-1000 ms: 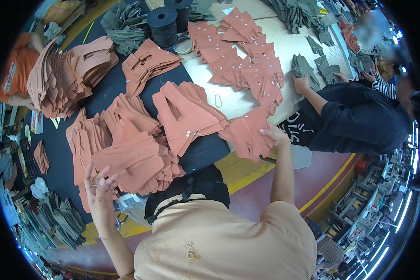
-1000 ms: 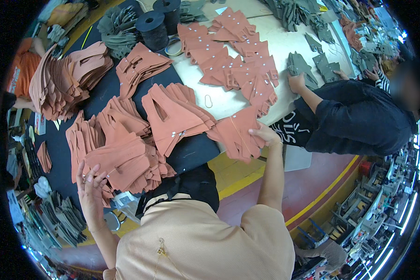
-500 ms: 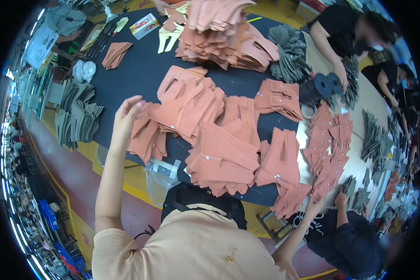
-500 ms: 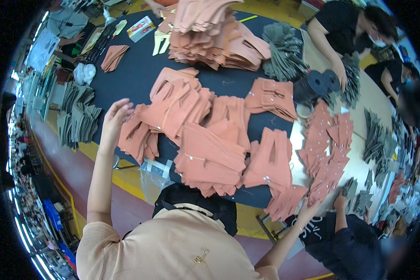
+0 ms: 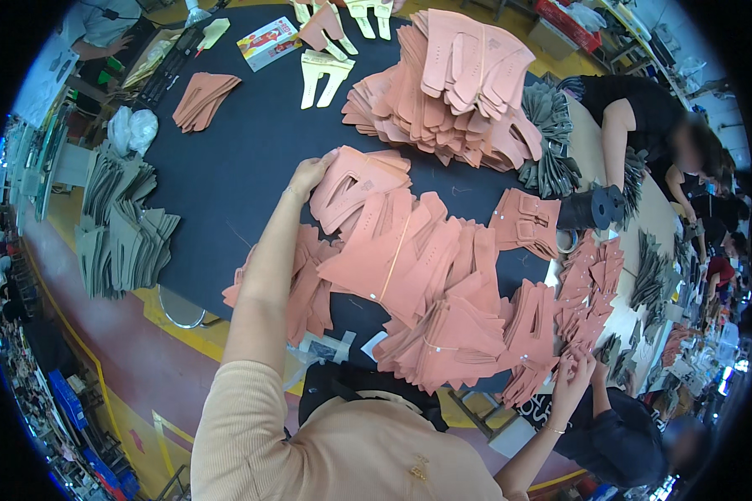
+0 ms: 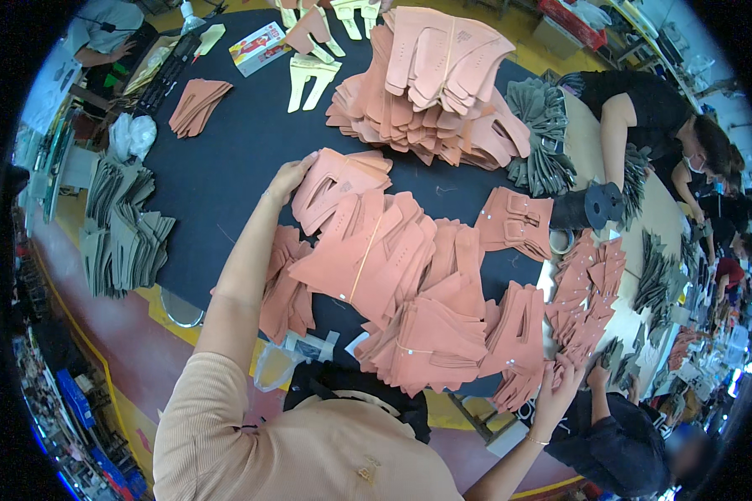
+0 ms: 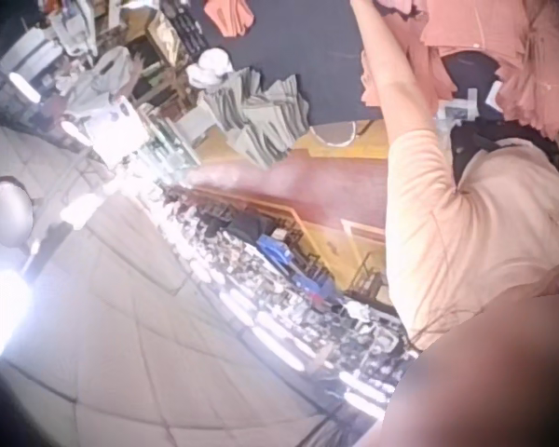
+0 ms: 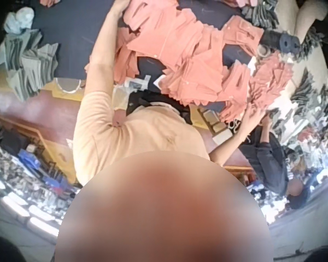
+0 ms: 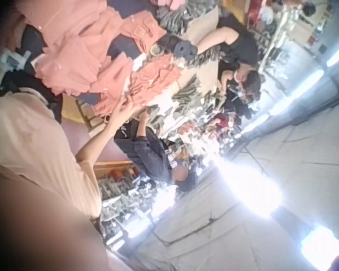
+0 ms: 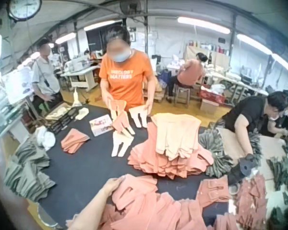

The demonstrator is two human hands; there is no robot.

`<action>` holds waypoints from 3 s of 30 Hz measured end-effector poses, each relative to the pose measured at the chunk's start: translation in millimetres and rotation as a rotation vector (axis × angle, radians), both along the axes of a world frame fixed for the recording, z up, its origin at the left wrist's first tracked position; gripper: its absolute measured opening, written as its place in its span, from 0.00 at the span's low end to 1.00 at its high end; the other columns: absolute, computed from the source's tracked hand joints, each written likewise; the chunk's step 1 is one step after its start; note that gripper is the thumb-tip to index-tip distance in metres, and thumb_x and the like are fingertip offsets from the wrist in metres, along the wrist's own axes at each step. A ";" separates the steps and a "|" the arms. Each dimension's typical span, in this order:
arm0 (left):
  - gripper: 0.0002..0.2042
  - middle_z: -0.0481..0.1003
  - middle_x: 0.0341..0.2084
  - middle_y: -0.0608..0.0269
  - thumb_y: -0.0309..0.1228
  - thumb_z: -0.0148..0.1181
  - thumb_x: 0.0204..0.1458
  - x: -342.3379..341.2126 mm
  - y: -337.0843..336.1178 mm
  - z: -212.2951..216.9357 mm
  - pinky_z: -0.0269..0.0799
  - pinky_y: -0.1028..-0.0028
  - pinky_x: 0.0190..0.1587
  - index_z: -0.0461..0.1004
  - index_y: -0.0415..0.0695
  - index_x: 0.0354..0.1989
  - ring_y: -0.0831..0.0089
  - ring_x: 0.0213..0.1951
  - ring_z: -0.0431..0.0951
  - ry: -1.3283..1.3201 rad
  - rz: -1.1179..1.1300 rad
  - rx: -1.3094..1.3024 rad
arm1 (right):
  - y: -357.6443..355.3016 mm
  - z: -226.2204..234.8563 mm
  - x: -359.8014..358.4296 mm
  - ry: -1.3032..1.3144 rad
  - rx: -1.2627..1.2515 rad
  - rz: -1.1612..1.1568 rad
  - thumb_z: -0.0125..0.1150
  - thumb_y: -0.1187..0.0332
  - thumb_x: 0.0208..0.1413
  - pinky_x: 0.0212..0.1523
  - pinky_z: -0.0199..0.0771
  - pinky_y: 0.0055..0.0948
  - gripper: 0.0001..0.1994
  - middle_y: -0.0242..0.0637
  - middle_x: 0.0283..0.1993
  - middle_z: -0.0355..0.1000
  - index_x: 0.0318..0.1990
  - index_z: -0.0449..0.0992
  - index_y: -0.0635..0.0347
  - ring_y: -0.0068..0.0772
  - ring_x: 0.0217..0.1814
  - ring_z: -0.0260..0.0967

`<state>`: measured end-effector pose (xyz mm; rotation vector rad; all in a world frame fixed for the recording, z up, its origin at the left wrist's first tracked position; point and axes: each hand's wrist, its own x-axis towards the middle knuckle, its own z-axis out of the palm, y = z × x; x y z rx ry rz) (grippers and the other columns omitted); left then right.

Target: The person sorts and stacks pink fabric pieces on a table, occasionally placing them into a clear plastic bag. The person also handles a rubber band and moves other fabric pieces aside to access the work area.

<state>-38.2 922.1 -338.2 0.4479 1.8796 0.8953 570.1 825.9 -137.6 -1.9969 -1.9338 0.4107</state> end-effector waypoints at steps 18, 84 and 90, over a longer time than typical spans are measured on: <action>0.37 0.76 0.39 0.43 0.50 0.71 0.45 -9.3 16.6 -3.2 0.79 0.70 0.41 0.68 0.23 0.49 0.63 0.39 0.81 -0.498 -0.083 0.017 | 77.8 -11.1 -157.6 -0.031 -0.167 0.372 0.60 0.75 0.55 0.56 0.65 0.37 0.09 0.43 0.51 0.68 0.44 0.76 0.63 0.45 0.54 0.67; 0.26 0.73 0.47 0.45 0.35 0.60 0.54 299.1 -172.1 275.3 0.77 0.61 0.52 0.62 0.32 0.57 0.59 0.47 0.78 -0.838 0.093 0.689 | -72.3 67.8 -109.1 1.333 -0.109 0.318 0.56 0.62 0.64 0.59 0.61 0.25 0.29 0.41 0.59 0.60 0.65 0.57 0.73 0.28 0.58 0.61; 0.27 0.72 0.50 0.46 0.36 0.59 0.55 308.9 -178.1 272.0 0.76 0.64 0.54 0.60 0.33 0.59 0.61 0.49 0.77 -0.747 0.043 0.692 | -73.6 62.6 -99.7 1.163 0.099 0.341 0.61 0.62 0.60 0.59 0.64 0.31 0.32 0.42 0.57 0.61 0.64 0.56 0.73 0.31 0.60 0.62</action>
